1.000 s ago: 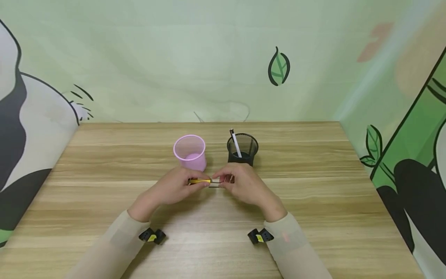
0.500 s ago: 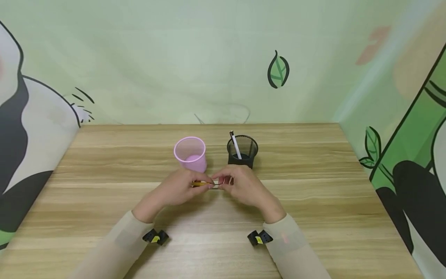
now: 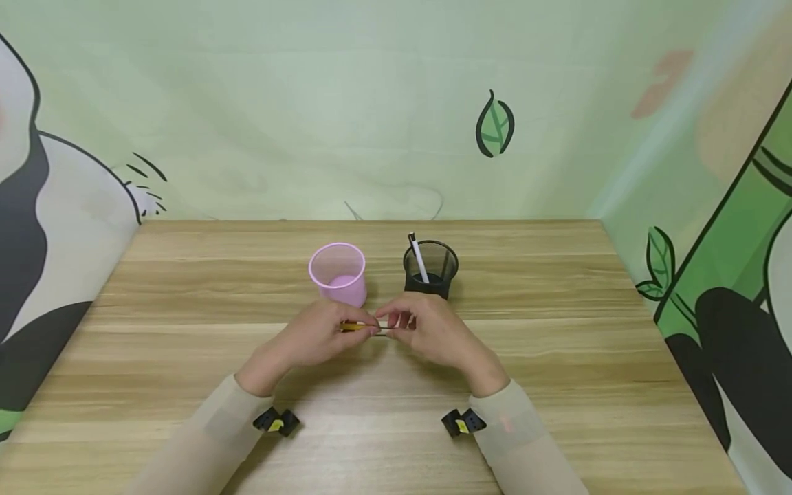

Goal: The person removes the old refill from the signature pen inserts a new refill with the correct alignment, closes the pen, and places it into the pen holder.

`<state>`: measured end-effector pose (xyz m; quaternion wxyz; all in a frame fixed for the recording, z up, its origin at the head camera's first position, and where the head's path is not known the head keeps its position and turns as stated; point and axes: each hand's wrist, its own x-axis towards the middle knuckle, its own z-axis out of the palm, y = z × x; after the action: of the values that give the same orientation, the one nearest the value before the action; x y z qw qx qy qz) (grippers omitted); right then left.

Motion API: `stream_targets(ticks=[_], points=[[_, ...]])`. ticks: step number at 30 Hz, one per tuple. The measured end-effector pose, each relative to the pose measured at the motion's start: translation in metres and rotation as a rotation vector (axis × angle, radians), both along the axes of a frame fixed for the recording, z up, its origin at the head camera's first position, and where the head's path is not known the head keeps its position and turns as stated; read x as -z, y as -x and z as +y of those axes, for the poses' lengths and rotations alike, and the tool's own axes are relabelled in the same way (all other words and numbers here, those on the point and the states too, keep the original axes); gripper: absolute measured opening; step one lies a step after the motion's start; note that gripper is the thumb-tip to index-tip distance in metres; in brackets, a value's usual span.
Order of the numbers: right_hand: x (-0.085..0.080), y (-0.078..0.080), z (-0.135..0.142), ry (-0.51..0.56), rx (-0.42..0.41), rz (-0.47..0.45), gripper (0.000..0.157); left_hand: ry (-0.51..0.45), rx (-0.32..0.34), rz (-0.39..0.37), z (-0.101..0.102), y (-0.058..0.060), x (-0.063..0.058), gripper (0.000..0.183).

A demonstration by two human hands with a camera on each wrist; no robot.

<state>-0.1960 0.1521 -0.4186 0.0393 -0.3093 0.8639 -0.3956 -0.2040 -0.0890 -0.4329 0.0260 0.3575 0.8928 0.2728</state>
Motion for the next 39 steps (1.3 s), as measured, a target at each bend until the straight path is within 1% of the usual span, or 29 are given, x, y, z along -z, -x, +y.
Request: stream_targets(ticks=[6, 13, 24, 28, 39], points=[[-0.002, 0.0, 0.003, -0.002, 0.0, -0.005, 0.032, 0.003, -0.016, -0.015, -0.002, 0.0, -0.002, 0.02], [-0.003, 0.001, 0.006, -0.001, 0.012, -0.039, 0.029, -0.013, -0.024, -0.022, -0.005, 0.0, -0.001, 0.021], [-0.006, 0.001, 0.011, 0.006, 0.027, -0.051, 0.024, -0.031, -0.038, -0.026, -0.007, 0.001, 0.0, 0.02], [-0.006, 0.001, 0.013, 0.013, 0.036, -0.061, 0.023, -0.039, -0.038, -0.035, -0.008, 0.001, 0.0, 0.02], [-0.006, 0.002, 0.019, 0.022, 0.05, -0.059, 0.022, -0.039, -0.044, -0.029, -0.009, 0.003, 0.001, 0.02]])
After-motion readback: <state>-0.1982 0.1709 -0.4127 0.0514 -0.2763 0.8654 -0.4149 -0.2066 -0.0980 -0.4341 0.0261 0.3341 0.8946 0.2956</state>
